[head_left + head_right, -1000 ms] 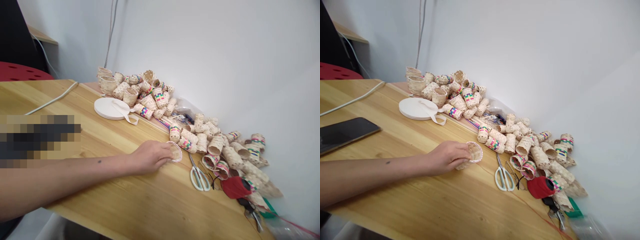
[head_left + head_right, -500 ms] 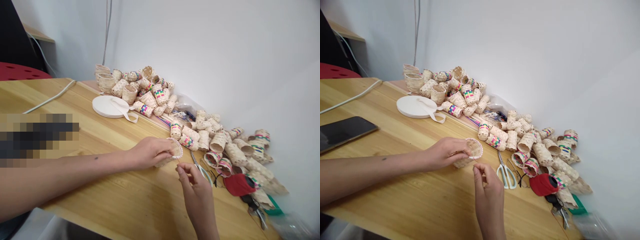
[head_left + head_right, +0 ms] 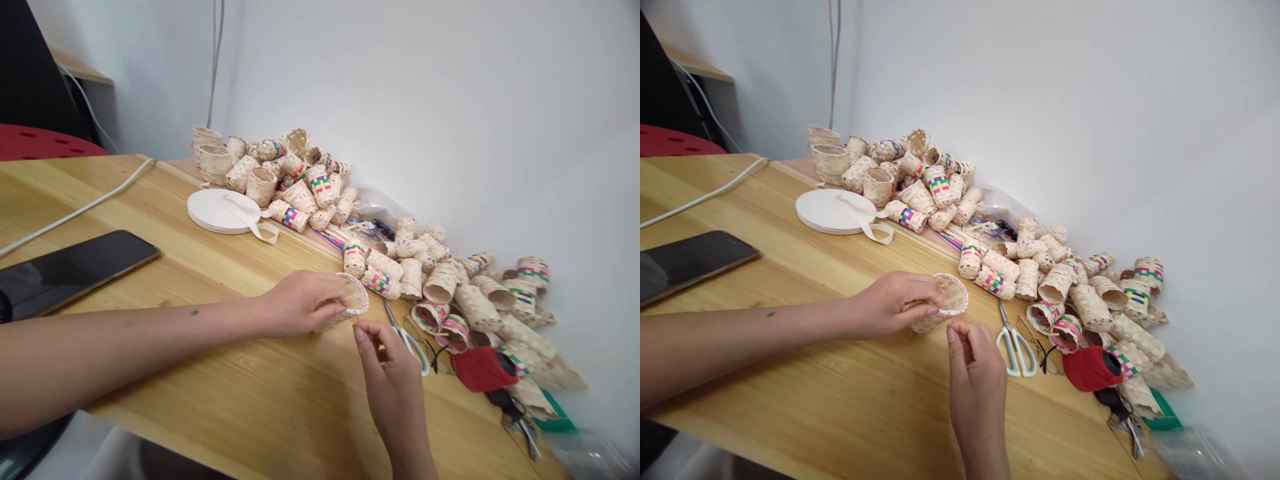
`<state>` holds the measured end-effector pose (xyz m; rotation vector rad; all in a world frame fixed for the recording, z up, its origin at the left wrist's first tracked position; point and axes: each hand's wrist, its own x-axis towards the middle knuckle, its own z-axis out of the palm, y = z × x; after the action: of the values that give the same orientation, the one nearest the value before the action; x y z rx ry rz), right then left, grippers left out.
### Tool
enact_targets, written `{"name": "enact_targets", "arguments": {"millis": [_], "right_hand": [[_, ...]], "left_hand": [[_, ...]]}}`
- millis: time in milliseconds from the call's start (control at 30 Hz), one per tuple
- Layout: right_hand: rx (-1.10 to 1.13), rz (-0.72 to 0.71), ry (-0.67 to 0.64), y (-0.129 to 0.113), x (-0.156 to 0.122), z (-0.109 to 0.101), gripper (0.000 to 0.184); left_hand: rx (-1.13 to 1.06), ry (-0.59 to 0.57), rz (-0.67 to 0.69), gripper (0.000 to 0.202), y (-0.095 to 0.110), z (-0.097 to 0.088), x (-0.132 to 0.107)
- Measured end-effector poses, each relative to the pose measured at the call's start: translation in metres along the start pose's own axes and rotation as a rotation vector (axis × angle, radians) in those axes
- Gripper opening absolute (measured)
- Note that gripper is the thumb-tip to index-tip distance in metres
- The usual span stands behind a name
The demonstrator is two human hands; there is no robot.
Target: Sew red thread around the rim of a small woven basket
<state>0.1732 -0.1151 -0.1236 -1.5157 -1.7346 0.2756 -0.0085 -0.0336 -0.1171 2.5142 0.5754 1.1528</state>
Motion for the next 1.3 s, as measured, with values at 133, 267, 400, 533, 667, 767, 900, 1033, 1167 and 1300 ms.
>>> {"name": "enact_targets", "arguments": {"millis": [133, 267, 400, 533, 667, 767, 900, 1033, 1167, 1300], "right_hand": [[-0.005, 0.011, -0.003, -0.001, 0.001, 0.001, 0.022], [0.009, 0.038, -0.016, -0.004, 0.002, 0.003, 0.022], [0.053, 0.116, -0.013, -0.009, 0.001, 0.005, 0.022], [0.145, 0.211, -0.002, -0.012, -0.002, 0.009, 0.024], [0.196, 0.249, 0.011, -0.014, -0.002, 0.012, 0.025], [0.215, 0.253, 0.027, -0.017, 0.000, 0.012, 0.025], [0.225, 0.244, 0.031, -0.020, 0.001, 0.010, 0.024], [0.278, 0.261, -0.001, -0.014, -0.002, 0.007, 0.027], [0.392, 0.257, 0.009, -0.009, -0.005, 0.012, 0.027], [0.427, 0.232, 0.065, -0.012, -0.002, 0.015, 0.025]], "left_hand": [[0.001, -0.004, -0.001, 0.014, -0.001, 0.000, 0.000], [0.025, -0.015, -0.014, 0.014, -0.001, 0.001, -0.001], [0.052, -0.015, -0.027, 0.018, 0.000, 0.002, -0.002], [0.079, 0.004, -0.035, 0.019, 0.002, 0.003, -0.003], [0.101, 0.018, -0.036, 0.019, 0.002, 0.004, -0.004], [0.080, 0.001, -0.002, 0.020, 0.004, 0.005, -0.004], [0.075, -0.007, 0.007, 0.021, 0.008, 0.006, -0.005], [0.128, 0.010, -0.001, 0.022, 0.008, 0.007, -0.006], [0.179, 0.039, 0.019, 0.023, 0.007, 0.009, -0.008], [0.221, 0.038, 0.051, 0.026, 0.008, 0.013, -0.010]]}}
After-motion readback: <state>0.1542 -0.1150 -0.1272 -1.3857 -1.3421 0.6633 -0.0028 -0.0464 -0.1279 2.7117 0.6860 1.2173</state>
